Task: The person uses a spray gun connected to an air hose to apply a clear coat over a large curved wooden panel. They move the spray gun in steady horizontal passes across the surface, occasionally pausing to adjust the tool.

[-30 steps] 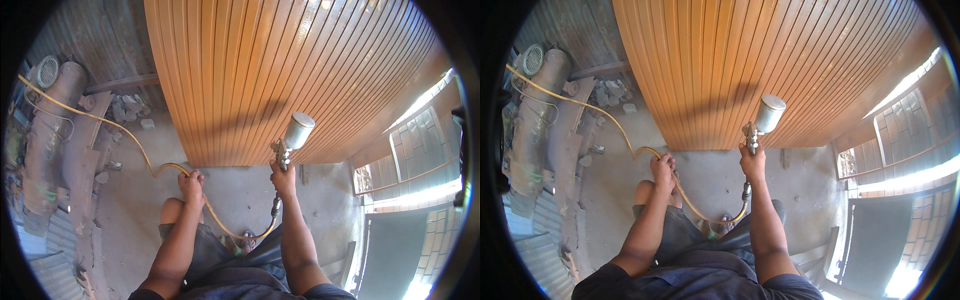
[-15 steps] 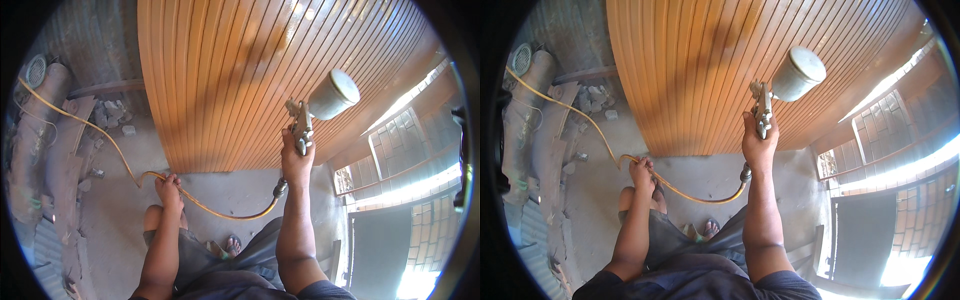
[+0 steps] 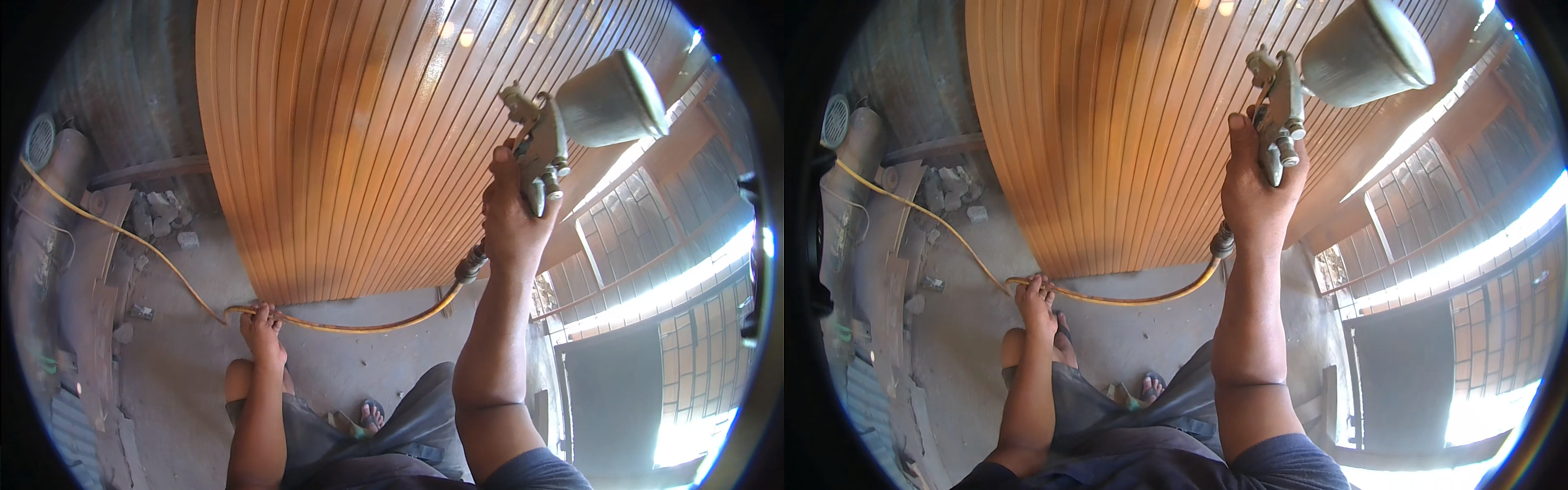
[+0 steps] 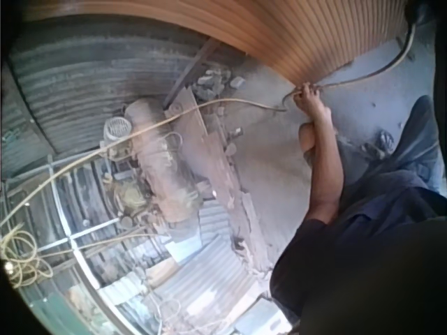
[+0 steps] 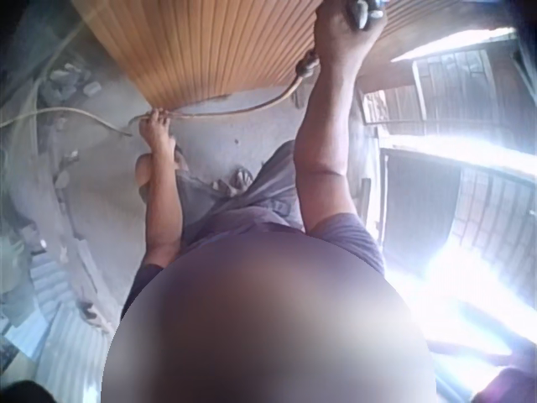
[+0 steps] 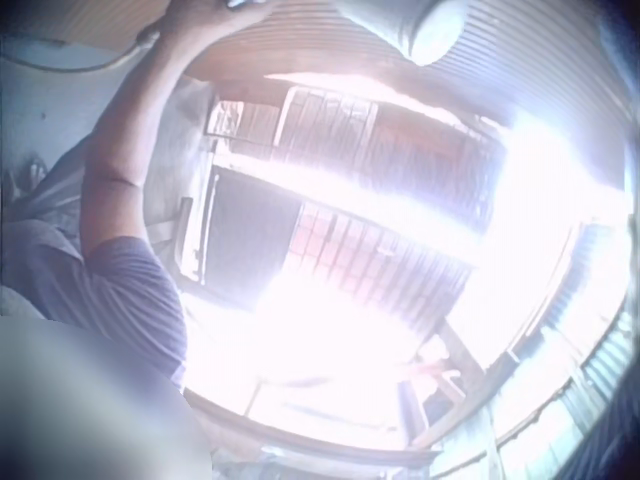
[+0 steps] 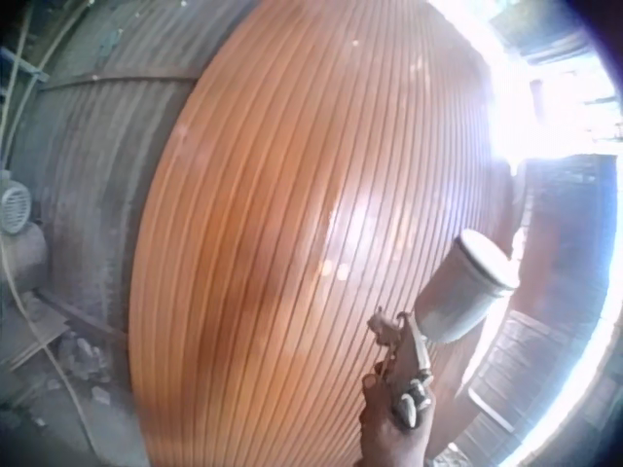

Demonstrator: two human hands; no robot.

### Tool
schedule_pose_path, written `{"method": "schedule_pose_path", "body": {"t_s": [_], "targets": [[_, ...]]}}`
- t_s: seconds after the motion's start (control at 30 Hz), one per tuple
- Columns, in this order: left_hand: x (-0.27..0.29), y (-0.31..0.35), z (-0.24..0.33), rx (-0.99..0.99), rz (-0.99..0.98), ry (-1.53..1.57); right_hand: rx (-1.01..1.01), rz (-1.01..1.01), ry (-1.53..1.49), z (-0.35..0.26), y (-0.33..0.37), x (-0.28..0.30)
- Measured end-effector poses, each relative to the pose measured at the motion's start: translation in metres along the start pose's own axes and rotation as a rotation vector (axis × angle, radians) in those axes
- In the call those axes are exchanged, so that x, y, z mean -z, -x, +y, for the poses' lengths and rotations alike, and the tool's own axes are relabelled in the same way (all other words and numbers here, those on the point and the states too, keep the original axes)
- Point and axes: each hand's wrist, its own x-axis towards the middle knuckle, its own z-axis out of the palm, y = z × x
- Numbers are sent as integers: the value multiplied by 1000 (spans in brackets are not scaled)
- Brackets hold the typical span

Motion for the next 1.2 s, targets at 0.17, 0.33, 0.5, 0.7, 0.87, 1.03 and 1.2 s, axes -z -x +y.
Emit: {"method": "schedule_pose_path", "body": {"t_s": [0.17,0.33,0.5,0.7,0.87,1.03,1.2], "targets": [[1,-3,-3,-16,18,-30,71,3,-2,-2,1,2],[3,-3,-3,5,45,-45,73,-48,75,29,-1,-3],[2,1,-3,-12,22,-9,50,-80,165,53,4,-3],[-1,6,4,14,16,-9,5,-114,149,69,17,-1],[-4,9,8,16,61,-48,-88,-149,168,87,30,3],[-6,9,10,-2,60,-68,-172,-181,221,110,45,6],[-7,12,12,18,64,-139,-231,-191,250,132,63,10]]}}
